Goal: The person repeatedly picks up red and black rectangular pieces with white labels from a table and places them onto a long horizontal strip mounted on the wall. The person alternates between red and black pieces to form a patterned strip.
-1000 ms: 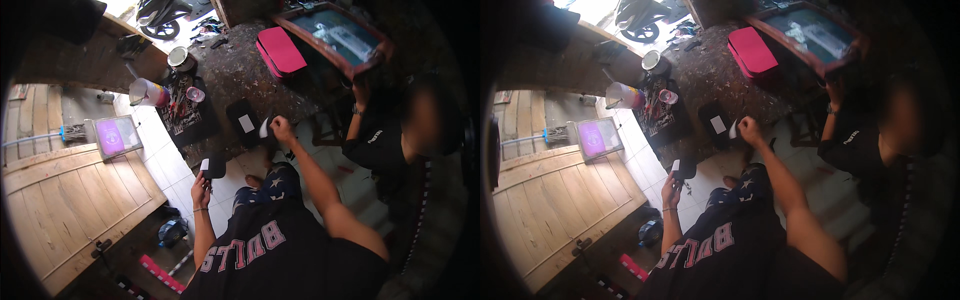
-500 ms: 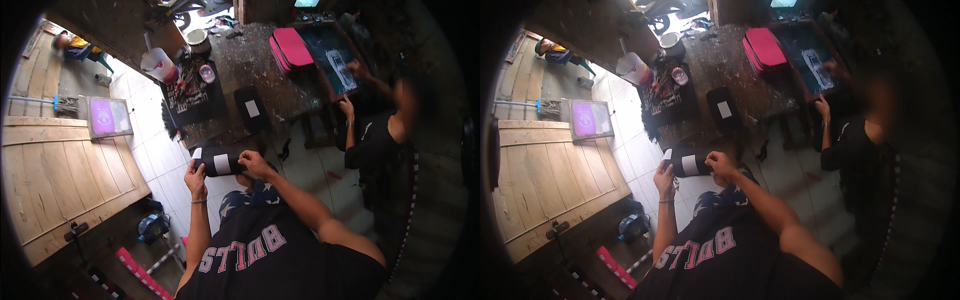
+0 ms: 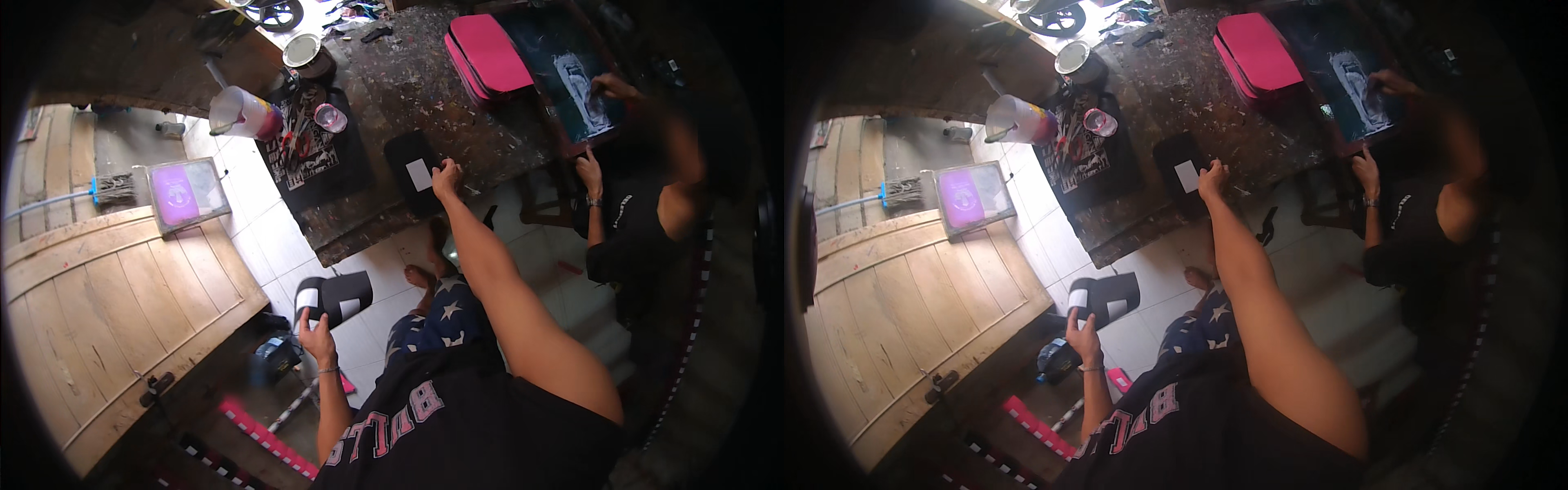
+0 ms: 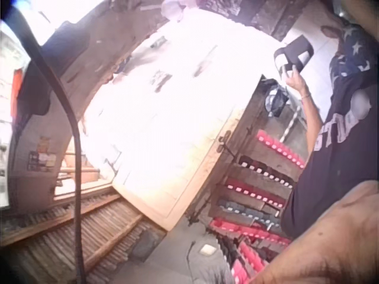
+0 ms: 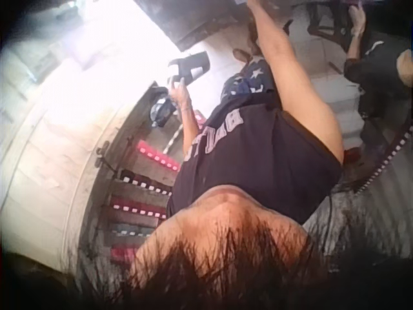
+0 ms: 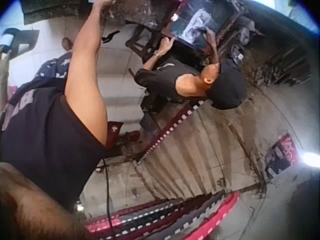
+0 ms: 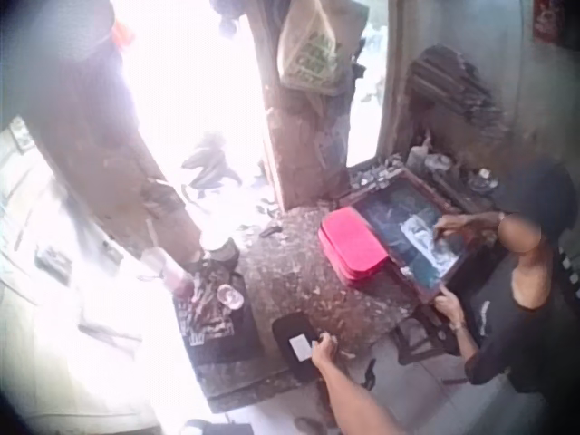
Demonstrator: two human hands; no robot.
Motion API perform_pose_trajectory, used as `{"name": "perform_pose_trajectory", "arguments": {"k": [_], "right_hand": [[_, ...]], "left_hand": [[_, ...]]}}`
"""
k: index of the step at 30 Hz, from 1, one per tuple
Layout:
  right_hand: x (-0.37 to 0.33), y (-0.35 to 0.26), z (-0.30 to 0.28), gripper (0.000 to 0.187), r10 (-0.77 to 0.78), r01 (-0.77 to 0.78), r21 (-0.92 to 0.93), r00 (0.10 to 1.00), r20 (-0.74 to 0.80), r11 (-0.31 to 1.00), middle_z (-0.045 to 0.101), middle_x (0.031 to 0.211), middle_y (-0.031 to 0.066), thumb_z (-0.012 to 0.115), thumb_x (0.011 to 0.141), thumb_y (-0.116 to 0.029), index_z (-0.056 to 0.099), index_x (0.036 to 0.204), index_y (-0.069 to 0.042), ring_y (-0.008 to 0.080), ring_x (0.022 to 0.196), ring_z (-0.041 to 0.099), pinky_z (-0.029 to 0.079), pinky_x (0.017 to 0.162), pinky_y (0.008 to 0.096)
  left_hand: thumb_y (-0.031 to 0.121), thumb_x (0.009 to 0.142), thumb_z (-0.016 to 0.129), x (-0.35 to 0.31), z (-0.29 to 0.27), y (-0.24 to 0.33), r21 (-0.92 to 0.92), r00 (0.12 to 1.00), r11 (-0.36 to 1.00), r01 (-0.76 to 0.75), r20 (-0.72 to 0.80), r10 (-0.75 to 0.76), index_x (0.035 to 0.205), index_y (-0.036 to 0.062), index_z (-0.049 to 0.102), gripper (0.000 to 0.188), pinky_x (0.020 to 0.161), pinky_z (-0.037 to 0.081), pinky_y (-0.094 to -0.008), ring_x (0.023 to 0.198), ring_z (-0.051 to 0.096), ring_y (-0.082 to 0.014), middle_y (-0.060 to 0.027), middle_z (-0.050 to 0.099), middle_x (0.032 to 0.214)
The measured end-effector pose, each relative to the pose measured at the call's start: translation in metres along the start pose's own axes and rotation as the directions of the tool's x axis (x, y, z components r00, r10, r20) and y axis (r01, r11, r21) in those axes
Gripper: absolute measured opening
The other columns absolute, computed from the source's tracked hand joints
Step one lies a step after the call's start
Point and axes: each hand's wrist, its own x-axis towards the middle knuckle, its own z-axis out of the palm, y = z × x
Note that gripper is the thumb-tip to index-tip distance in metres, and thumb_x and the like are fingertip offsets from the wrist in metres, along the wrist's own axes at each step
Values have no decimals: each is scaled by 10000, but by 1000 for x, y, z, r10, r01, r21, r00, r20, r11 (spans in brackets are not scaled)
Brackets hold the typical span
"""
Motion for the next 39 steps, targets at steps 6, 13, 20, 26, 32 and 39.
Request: {"name": "perform_pose_trajectory", "arguments": {"k": [6, 13, 20, 26, 32, 39], "right_hand": [[7, -10, -4, 125, 52, -56, 52, 996, 72, 997, 478, 949, 155, 640, 746, 32, 544, 826, 28, 336, 922, 514, 426, 797, 422], [7, -36, -18, 224, 126, -120, -41, 965, 228, 992, 437, 1177, 231, 510, 861, -8, 498, 1080, 35, 373, 1121, 475, 439, 889, 428], [29, 35, 73, 111, 343, -217, 499, 923, -175, 839, 485, 994, 188, 525, 844, -89, 495, 823, 16, 355, 850, 545, 449, 746, 439], [-5, -21, -2, 319, 212, -271, 129, 914, 347, 954, 328, 1384, 257, 436, 928, -139, 458, 1187, 46, 380, 1279, 349, 333, 1050, 429], [-54, 40, -12, 145, -234, 228, -57, 963, -131, 972, 605, 986, 194, 541, 872, -122, 557, 930, 9, 286, 937, 576, 442, 812, 418], [-261, 66, -254, 66, 231, -288, 955, 936, 266, 66, 552, 728, -19, 606, 839, -143, 575, 805, -95, 90, 696, 527, 447, 601, 269]], "left_hand": [[-38, 721, 705, 3, -1, -14, -45, 998, 998, 45, -45, -47, 1165, -97, 546, 476, 832, 477, -280, 905, 599, -177, -138, 614, 1054], [-20, 736, 696, 8, 12, 1, -47, 999, 998, 38, 5, -38, 1168, -97, 543, 465, 818, 481, -272, 912, 597, -167, -125, 626, 1037], [-45, 771, 666, 20, -5, 17, -97, 976, 988, -117, 173, 132, 1215, -102, 492, 480, 758, 506, -237, 908, 588, -147, -133, 564, 1131], [-56, 769, 661, -1, -37, -33, -159, 973, 978, -138, 162, 163, 1213, -88, 501, 473, 723, 506, -223, 874, 600, -133, -123, 579, 1097], [-23, 774, 661, 1, -57, -69, -208, 921, 954, -214, 281, 268, 1227, -65, 500, 483, 684, 507, -234, 828, 599, -131, -132, 588, 1099], [-84, 723, 638, -43, -29, -39, -314, 754, 889, -333, 477, 451, 1180, -105, 495, 479, 835, 510, -332, 985, 565, -238, -164, 543, 1133]]}}
